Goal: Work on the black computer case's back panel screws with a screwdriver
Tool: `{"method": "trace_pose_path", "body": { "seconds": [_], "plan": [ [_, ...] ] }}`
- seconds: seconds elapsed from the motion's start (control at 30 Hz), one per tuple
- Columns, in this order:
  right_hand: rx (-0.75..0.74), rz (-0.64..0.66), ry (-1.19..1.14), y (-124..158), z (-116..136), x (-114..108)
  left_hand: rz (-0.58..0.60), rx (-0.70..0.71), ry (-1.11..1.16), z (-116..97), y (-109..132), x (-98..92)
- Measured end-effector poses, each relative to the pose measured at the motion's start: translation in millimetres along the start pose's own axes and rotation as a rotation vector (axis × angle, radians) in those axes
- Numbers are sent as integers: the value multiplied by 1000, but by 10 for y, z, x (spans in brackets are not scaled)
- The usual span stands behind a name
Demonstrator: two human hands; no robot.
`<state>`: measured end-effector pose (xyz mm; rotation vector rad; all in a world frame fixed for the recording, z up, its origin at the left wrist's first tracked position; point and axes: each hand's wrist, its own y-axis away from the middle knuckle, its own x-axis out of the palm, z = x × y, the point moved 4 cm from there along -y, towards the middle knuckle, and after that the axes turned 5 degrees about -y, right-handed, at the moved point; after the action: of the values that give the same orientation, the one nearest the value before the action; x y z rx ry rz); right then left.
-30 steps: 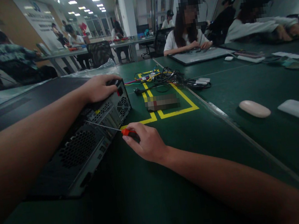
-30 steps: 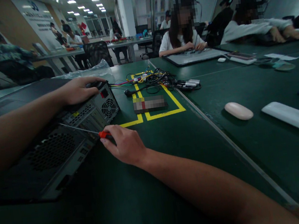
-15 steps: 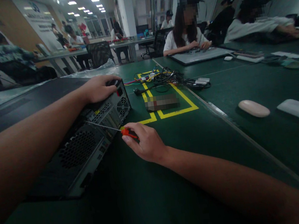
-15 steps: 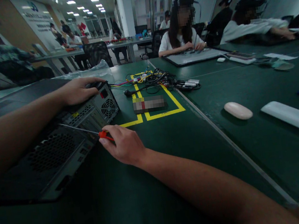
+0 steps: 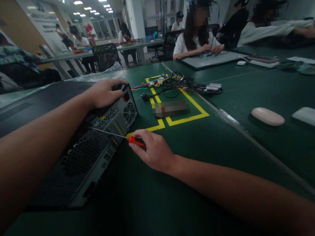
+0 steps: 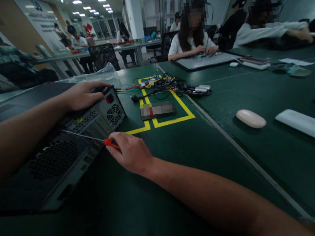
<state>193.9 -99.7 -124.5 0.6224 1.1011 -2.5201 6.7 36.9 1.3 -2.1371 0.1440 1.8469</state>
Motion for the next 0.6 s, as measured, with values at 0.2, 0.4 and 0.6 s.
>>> {"method": "trace_pose_path", "body": {
  "seconds": [0.2, 0.4, 0.6],
  "plan": [
    [4, 3, 9, 4, 6, -9, -13, 25, 2, 4, -6, 4],
    [6, 11, 19, 5, 0, -5, -8, 15, -19, 6, -9, 7],
    [4, 12, 47, 11, -4, 17, 3, 18, -9, 22, -6, 13]
  ]
}}
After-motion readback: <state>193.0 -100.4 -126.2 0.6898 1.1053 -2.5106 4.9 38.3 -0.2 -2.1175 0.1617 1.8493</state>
